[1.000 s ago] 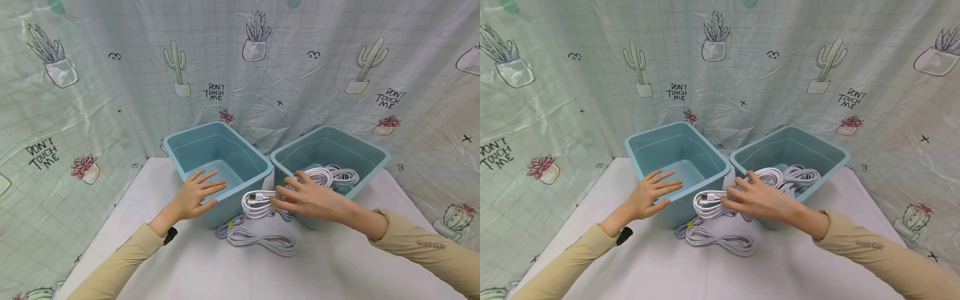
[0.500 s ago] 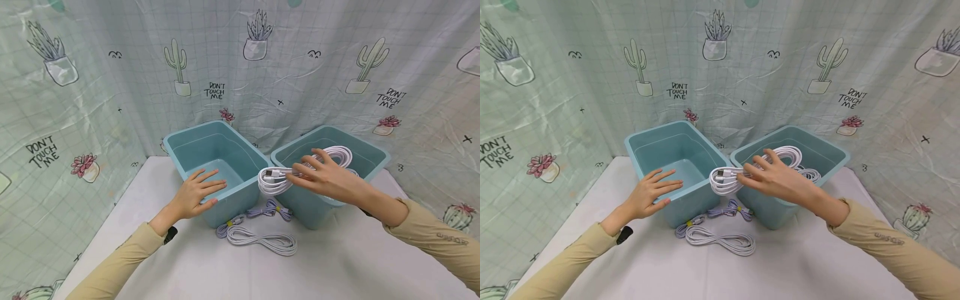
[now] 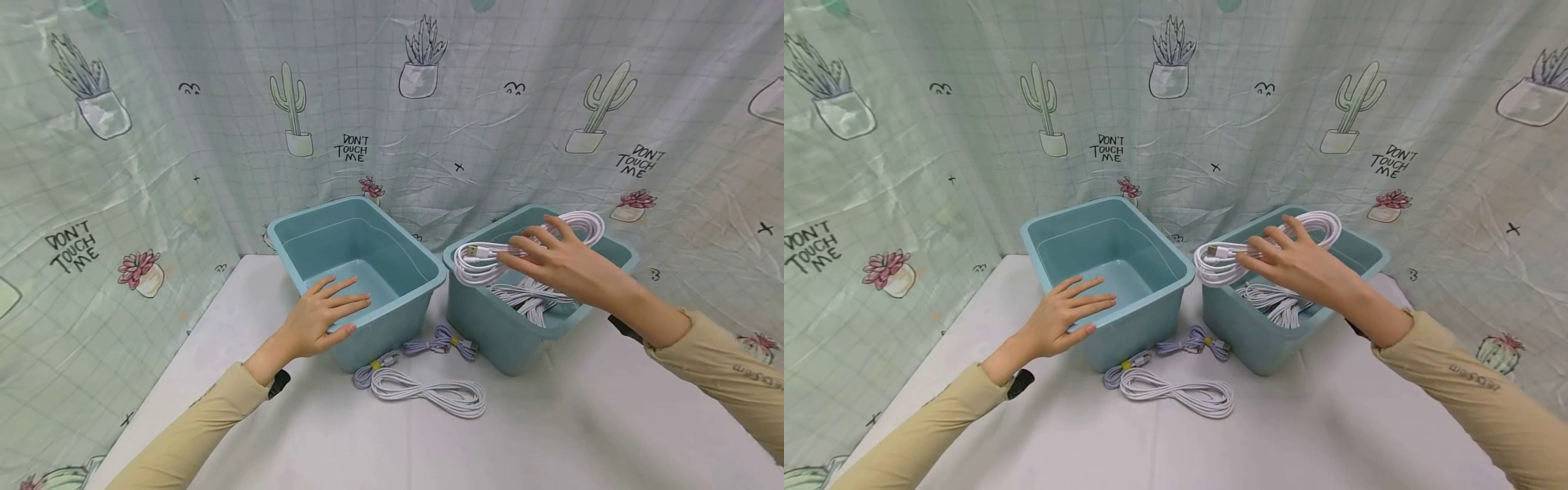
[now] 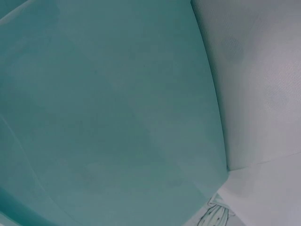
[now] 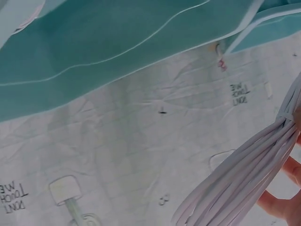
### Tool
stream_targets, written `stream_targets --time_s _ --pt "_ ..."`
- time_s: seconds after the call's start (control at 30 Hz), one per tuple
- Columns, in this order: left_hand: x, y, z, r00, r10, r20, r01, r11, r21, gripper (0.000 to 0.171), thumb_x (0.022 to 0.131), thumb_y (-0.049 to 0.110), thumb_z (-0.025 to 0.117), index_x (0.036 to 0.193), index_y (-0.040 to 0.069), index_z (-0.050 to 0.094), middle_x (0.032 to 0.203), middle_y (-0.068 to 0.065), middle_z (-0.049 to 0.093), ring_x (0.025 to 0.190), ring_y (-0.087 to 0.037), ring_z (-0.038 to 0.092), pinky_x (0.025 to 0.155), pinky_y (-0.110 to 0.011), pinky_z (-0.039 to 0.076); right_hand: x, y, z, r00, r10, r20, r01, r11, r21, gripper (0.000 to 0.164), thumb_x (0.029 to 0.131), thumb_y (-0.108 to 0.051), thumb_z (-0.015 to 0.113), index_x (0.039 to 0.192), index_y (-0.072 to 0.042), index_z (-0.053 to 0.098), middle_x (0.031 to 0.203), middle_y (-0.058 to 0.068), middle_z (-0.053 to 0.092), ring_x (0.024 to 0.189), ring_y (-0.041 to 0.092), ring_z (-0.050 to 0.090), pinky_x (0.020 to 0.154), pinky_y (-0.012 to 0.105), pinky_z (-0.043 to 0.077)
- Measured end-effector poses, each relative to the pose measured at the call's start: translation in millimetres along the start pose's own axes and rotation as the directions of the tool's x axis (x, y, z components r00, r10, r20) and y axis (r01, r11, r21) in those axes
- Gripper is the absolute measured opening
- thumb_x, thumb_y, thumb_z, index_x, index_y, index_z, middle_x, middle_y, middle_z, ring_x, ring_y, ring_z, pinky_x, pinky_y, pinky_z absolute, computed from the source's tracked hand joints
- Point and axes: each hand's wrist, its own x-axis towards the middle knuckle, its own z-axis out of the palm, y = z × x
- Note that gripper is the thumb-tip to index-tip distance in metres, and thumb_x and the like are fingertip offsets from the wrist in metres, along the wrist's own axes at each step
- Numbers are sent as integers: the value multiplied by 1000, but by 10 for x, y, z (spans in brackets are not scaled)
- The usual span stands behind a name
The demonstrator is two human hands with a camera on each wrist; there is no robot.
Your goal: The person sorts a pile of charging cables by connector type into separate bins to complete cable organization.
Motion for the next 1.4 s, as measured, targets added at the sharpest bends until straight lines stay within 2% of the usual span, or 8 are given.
stream_targets --time_s 0.2,0.43,0.67,0.97,1.23,1.4 --pt "-8 -13 16 1000 1 -8 -1 1000 1 48 95 43 28 119 16 59 119 0 61 121 -27 46 101 -49 30 -90 164 102 998 55 40 -55 998 -14 80 52 12 78 121 -13 45 109 13 50 102 31 47 93 59 33" --pt "-17 -27 30 1000 -3 -21 3 1000 -4 45 94 42 31 119 17 59 118 1 61 121 -26 46 101 -48 31 -176 346 239 987 131 90 -133 991 16 81 48 11 79 118 -14 46 112 16 50 106 35 46 94 61 30" --pt "-23 -37 32 1000 -3 -26 2 1000 -3 45 94 42 31 119 17 59 118 1 61 120 -27 47 101 -48 31 -267 499 376 976 165 145 -172 985 33 80 50 12 78 118 -13 46 115 17 49 107 36 44 93 62 29" --pt "-16 -44 37 999 -2 -34 2 1000 -5 49 95 44 27 118 16 60 117 1 62 120 -27 47 101 -48 31 -323 588 511 953 182 243 -193 981 25 76 55 12 76 122 -12 47 118 17 48 110 36 43 94 63 29" --pt "-9 -39 43 1000 2 -30 -3 1000 -7 48 95 44 28 118 16 60 117 1 62 120 -27 47 101 -49 31 -361 643 674 927 195 321 -216 976 31 73 61 12 73 124 -14 46 123 17 47 114 35 44 94 66 27" --pt "-17 -40 52 999 10 -35 -10 1000 -2 48 95 43 28 117 16 60 117 0 62 119 -28 48 101 -48 32 -395 661 782 936 173 306 -183 983 5 71 63 12 71 123 -16 47 125 15 46 115 33 44 91 66 30"
